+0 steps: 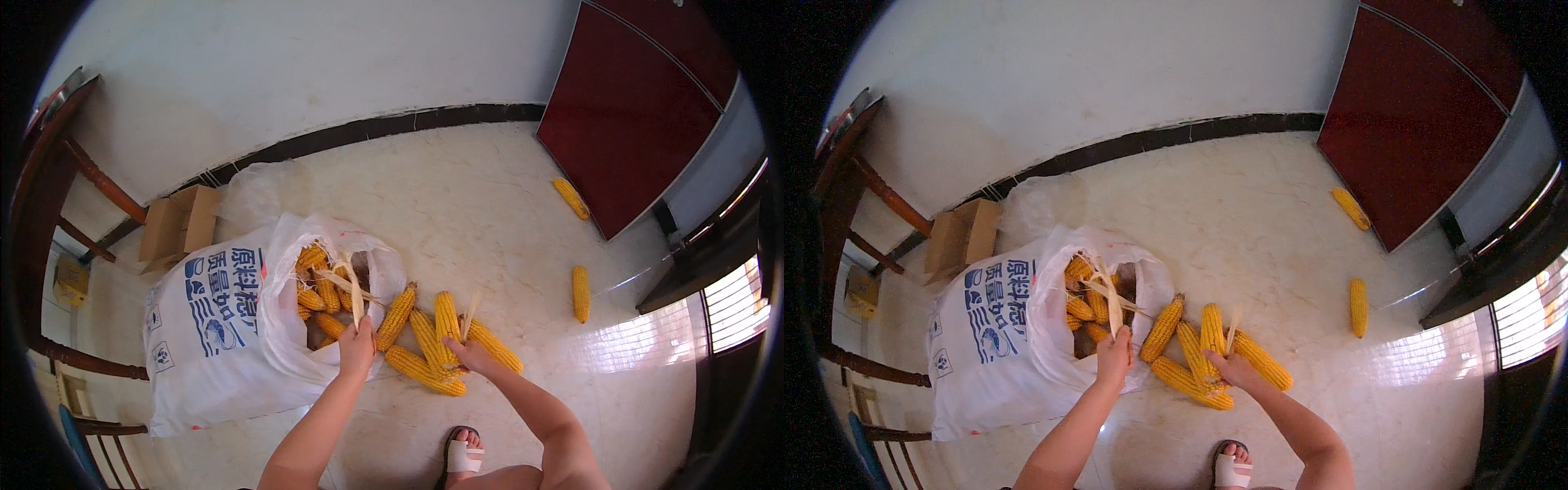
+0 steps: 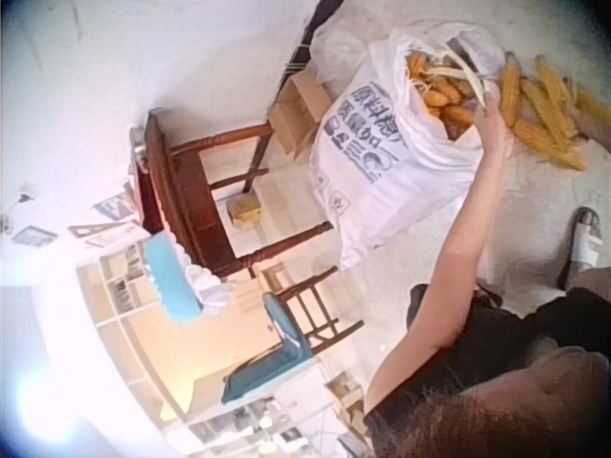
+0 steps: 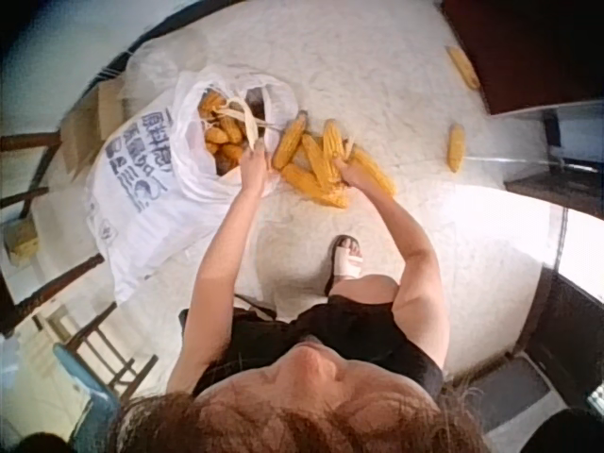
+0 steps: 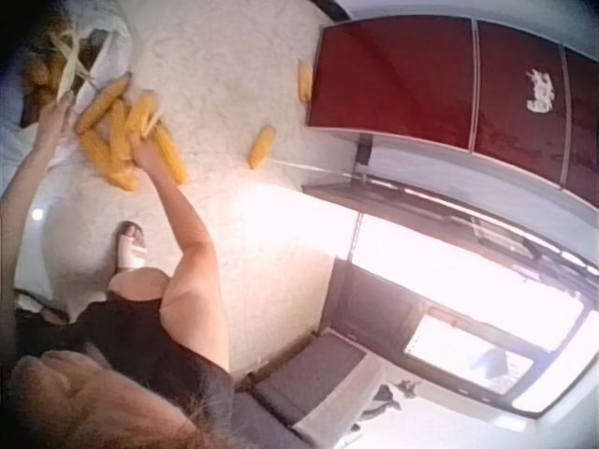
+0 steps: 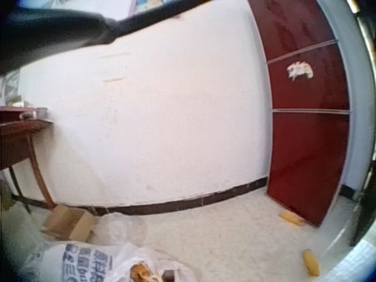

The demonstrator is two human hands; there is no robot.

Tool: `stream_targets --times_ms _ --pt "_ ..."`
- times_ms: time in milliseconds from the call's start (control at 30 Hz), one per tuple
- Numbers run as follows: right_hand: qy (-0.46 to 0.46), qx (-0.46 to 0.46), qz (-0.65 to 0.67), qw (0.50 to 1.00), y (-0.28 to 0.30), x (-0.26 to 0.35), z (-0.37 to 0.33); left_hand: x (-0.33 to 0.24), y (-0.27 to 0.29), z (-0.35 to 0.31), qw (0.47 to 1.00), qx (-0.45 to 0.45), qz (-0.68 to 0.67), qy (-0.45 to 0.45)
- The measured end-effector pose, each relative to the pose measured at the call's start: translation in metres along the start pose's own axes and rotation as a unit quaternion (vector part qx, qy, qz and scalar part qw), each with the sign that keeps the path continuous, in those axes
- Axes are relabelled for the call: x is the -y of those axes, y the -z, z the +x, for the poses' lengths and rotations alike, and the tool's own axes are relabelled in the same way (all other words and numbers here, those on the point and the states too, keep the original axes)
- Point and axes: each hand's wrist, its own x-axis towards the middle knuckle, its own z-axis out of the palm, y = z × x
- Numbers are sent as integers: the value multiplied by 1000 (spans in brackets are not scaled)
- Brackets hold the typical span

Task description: The person unpacks dried corn cobs from a large white sack onto the floor. They remove the cobs one by one, placing them in a pile. The person then gathers a handful of the corn cobs and places them into a cardboard box in the living room.

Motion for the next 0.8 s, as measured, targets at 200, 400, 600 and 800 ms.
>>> stream_targets --times_ms 200,400,600,800 --pt "87 -65 -72 991 26 24 -7 -4 -2 -16 927 23 342 -148" --pt "239 44 237 941 -33 61 0 12 -29 -28 859 130 429 -248" --pt "342 -79 273 896 -54 104 44 -12 1 -11 890 98 307 -322" --pt "601 -103 -81 788 -116 149 86 -38 76 27 802 58 533 -262"
